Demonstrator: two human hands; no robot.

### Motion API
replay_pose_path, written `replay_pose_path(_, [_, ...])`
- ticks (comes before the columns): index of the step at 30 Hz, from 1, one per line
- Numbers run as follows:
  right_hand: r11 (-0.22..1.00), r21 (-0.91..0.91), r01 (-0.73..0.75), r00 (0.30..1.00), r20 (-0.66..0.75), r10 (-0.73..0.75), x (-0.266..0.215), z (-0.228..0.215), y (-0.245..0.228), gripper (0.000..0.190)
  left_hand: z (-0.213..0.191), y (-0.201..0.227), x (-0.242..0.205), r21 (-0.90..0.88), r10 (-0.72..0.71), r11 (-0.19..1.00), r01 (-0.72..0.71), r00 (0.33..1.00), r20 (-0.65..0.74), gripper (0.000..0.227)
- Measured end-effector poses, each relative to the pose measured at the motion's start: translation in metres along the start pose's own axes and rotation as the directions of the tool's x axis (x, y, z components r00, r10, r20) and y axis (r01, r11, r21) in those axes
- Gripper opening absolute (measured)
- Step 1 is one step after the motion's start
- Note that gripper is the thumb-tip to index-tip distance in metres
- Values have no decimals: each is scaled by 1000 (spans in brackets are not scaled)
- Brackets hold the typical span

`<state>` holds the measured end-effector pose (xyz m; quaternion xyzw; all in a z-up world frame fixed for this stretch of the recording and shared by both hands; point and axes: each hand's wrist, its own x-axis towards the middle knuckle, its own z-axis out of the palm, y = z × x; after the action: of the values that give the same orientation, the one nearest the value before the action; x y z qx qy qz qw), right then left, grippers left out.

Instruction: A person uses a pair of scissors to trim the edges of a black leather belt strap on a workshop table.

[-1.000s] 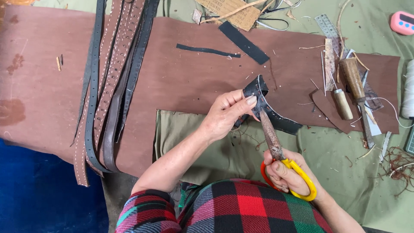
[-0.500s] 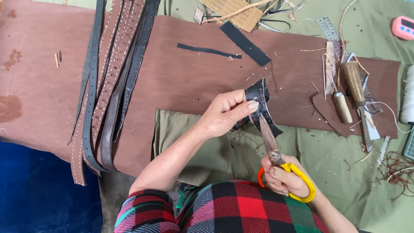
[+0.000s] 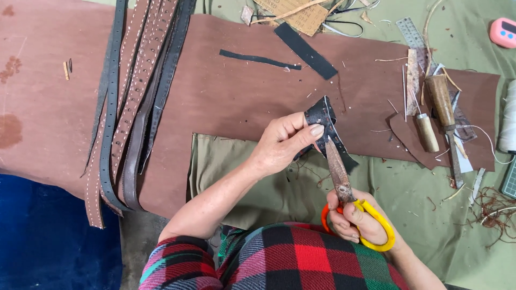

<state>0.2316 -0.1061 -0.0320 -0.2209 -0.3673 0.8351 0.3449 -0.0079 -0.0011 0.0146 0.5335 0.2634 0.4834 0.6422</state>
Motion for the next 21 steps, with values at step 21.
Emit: replay_pose_path(21, [998, -48, 40, 999, 18, -39, 4, 2, -1, 26, -12, -12, 3, -24, -39, 999, 40, 998, 53, 29])
